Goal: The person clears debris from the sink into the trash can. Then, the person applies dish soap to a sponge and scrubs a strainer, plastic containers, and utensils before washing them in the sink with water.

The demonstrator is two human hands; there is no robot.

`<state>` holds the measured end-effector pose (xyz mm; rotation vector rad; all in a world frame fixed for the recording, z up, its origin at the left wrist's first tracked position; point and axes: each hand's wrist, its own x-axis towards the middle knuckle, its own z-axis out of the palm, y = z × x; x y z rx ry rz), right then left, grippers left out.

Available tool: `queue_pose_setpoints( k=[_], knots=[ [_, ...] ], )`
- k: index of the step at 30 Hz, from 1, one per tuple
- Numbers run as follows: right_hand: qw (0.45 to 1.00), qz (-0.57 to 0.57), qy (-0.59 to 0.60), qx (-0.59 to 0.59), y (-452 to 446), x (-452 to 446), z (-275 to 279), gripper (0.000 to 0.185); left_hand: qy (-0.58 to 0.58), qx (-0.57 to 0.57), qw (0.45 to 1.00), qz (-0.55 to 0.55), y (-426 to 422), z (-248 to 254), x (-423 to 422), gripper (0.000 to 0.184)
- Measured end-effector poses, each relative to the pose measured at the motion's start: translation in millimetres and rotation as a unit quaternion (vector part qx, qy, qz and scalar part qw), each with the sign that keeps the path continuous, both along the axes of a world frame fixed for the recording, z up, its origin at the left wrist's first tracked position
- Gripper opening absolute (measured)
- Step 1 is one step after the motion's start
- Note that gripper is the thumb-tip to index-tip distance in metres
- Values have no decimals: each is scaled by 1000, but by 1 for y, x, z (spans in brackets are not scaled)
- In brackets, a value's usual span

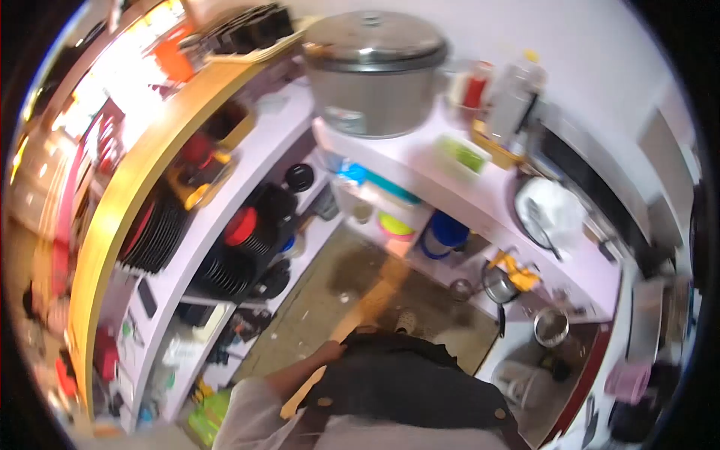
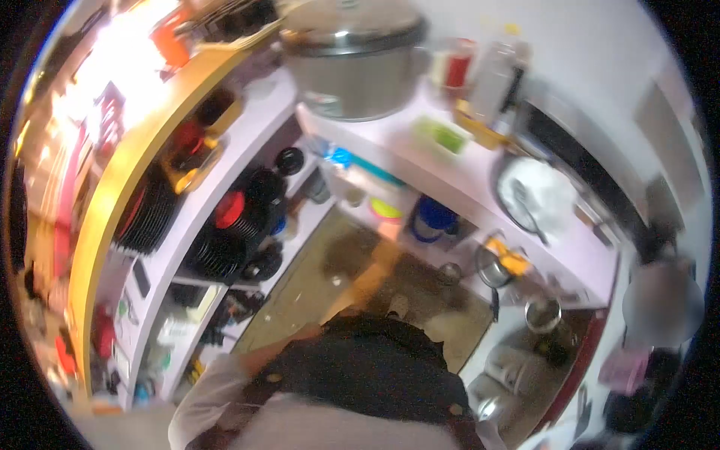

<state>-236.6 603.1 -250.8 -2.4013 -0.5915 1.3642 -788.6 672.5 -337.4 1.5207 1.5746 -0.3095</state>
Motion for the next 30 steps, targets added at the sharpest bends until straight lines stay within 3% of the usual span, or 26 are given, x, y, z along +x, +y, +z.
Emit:
queue_pose_setpoints(
  k=[2, 5, 10, 14, 19, 21, 23, 25, 26, 27, 28, 30],
  knots=[
    [1000, 8, -13, 16, 48, 15, 16, 32, -8, 22, 998, 62, 21, 53, 13, 47],
    [999, -7, -28, 39, 80, 24, 37, 32, -38, 57, 988, 138, 42, 74, 9, 47],
    [995, -72, -48, 45, 61, -5, 64, 32, -16, -14, 998, 65, 97, 76, -24, 49],
    [985, -162, -63, 1, -15, -66, 74, 33, -28, -31, 998, -46, 128, 7, -69, 57],
    [954, -268, -73, -111, -127, -178, 84, 33, -106, -133, 959, -226, 174, -6, -103, 61],
    [935, -310, -67, -160, -164, -235, 92, 33, 37, -64, 954, -290, 206, 3, -92, 61],
    [912, -354, -57, -196, -193, -294, 97, 33, -4, -45, 925, -377, 261, 58, -67, 53],
    [889, -400, -41, -221, -217, -353, 98, 34, -174, 11, 780, -601, 312, 14, -38, 48],
    [876, -425, -33, -224, -228, -387, 88, 34, 24, 19, 834, -551, 320, 26, -12, 38],
    [866, -445, -22, -228, -236, -412, 83, 34, -54, 6, 841, -538, 339, 72, 21, 34],
    [855, -467, -10, -225, -237, -441, 76, 34, -186, 50, 791, -581, 362, 39, 33, 34],
    [834, -512, 5, -205, -229, -487, 59, 34, -71, 116, 756, -640, 392, 17, 76, 37]
  ],
)
